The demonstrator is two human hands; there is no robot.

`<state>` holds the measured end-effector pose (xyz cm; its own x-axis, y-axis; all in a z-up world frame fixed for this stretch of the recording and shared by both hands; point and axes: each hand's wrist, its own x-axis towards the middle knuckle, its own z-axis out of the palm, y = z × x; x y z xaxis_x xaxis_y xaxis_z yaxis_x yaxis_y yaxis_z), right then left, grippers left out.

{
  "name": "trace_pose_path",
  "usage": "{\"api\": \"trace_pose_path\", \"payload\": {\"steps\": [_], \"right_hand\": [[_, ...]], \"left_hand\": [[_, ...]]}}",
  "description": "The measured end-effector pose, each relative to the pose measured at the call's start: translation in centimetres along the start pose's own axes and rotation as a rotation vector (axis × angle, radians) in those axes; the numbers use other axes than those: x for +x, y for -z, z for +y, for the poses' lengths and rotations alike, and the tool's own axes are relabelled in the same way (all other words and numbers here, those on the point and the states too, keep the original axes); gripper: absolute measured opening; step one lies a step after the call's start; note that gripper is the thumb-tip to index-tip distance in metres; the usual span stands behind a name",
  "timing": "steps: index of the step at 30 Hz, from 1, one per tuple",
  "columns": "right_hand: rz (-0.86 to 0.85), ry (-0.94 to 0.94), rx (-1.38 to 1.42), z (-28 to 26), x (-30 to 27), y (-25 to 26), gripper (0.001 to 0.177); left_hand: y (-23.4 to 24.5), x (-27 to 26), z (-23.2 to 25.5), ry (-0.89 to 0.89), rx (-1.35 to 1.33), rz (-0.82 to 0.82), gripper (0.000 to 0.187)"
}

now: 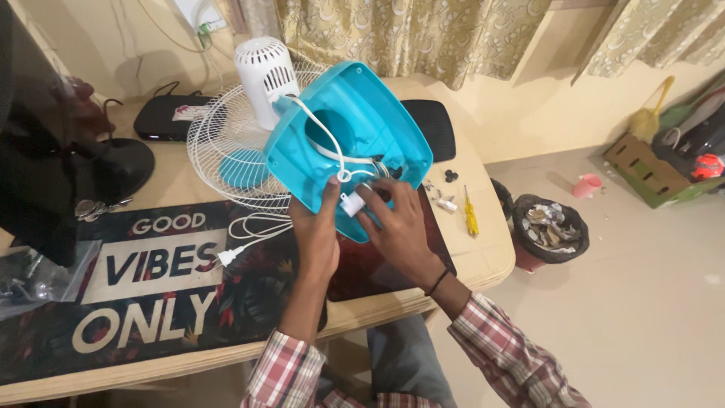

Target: The person assembles a small electric fan by connecting internal wires, securing components with a screwdriver, and attaching the fan head and cage. The person uses a screwdriver to tighten screws and aligns the fan parts before final assembly.

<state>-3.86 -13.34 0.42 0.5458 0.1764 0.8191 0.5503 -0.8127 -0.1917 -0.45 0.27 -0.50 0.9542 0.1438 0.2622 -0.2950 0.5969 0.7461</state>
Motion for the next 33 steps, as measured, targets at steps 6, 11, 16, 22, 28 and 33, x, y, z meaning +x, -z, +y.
{"api": "trace_pose_path", "payload": {"steps": [6, 11, 16, 22, 28, 33], "right_hand": [[0.127, -0.120, 0.207, 0.5, 0.3, 1.0, 0.045], [0.165, -0.346, 0.394, 2.0, 1.5, 2.9, 0.036], [0.043, -0.504, 0.812, 5.1, 2.8, 4.0, 0.029], [-0.026, -0.677, 1.147, 6.9, 2.0, 4.4, 0.020], [0.031, -0.400, 0.825, 4.8, 1.9, 3.4, 0.028], [-0.086, -0.158, 0.331, 3.0, 3.3, 4.4, 0.044]], "left_hand": [[-0.4, 0.2, 0.4, 0.024, 0.050, 0.029, 0.045], [-0.2, -0.1, -0.2, -0.011, 0.054, 0.040, 0.045], [0.5, -0.7, -1.6, 0.018, 0.066, 0.114, 0.044], [0.9, -1.0, -2.0, -0.013, 0.049, 0.140, 0.041], [0.0, -0.1, -0.5, -0.054, 0.039, 0.121, 0.046], [-0.5, 0.4, 0.8, -0.029, 0.039, 0.112, 0.049]]}}
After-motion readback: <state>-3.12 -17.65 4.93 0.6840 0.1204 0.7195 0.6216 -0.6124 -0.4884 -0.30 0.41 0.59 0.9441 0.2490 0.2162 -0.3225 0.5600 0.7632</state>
